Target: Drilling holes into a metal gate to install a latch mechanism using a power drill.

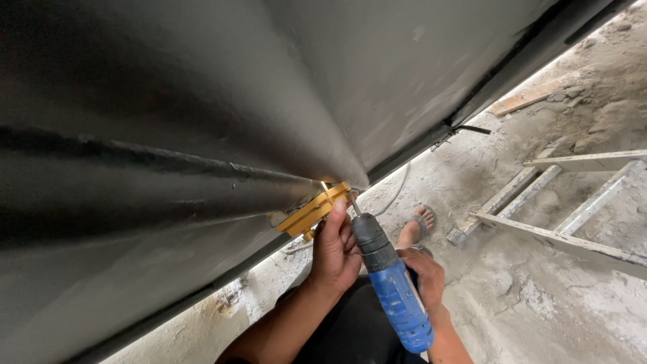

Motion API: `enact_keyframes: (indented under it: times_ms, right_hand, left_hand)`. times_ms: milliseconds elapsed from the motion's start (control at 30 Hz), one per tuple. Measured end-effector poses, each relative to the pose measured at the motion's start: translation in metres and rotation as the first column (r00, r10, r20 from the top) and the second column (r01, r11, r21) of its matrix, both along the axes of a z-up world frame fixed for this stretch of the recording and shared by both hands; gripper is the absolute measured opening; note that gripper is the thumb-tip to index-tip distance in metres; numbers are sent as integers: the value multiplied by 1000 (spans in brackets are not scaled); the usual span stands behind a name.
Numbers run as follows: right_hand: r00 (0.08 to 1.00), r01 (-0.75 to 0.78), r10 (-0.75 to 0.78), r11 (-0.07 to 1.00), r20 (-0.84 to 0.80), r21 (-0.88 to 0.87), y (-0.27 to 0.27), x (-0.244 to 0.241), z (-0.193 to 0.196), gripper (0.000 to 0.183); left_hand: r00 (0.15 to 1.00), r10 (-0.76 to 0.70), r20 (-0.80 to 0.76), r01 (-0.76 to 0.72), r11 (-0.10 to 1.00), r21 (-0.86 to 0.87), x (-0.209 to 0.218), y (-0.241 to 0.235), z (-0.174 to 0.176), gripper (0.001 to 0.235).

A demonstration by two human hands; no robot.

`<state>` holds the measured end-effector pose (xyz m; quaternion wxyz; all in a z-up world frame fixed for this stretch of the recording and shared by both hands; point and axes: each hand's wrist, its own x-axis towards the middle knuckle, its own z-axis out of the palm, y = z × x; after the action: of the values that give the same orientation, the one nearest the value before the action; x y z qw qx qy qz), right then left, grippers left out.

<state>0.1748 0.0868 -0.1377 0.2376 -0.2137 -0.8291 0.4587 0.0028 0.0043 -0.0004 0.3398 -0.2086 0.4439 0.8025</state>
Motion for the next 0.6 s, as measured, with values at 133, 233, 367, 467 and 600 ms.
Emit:
enact_keyframes:
  times_ms: [133,233,367,467,600]
  right_hand:
    - [959,-43,101,976,-264,216,11,-7,26,14]
    - [962,-22,145,886,-230,464,25,-16,65,14]
    - [966,-66,192,832,-174,551,36,-17,78,32]
    - [965,-91,214,815,-152,573,39,-12,70,36]
    - [958,-134,276,667,-76,733,51,-15,110,12]
  left_hand:
    - [999,4,35,-3,1000,-22,-2,3,8,38]
    - [1000,-8,10,9,1000,-27,-2,4,10,38]
    - [1000,-1,-17,1,1000,14,-2,2,8,31]
    - [1000,-2,-23,2,1000,16,-1,1,2,22]
    - [1000,24,-19,-23,999,41,-2,-1,-5,29]
